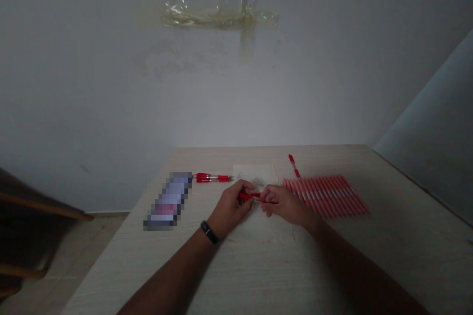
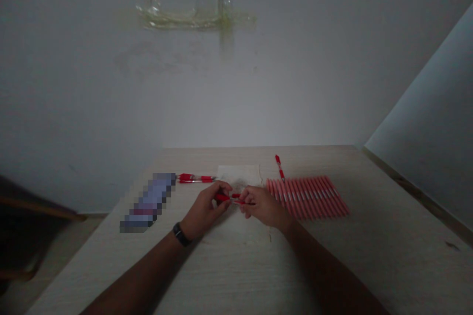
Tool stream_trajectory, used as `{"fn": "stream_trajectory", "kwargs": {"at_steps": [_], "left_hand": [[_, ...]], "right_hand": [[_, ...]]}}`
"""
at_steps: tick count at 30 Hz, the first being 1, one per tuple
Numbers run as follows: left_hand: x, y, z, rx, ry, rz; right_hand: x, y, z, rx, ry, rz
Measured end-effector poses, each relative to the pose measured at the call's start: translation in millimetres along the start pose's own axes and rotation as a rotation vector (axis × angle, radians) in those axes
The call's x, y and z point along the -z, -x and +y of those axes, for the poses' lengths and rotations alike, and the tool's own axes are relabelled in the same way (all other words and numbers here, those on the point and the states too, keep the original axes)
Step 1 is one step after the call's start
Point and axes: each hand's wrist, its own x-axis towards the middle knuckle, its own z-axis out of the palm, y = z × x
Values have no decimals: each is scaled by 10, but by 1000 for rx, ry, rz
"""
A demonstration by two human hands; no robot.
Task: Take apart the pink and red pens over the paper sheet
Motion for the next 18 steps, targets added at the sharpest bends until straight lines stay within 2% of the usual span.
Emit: {"fn": "stream_trajectory", "kwargs": {"at_steps": [9,18], "left_hand": [[11,-5,-13,-2,-23,11],[7,-14,8,1,-57,24]], "right_hand": [[19,-5,-19,-58,55,29],[62,8,-39,6,173,33]]}}
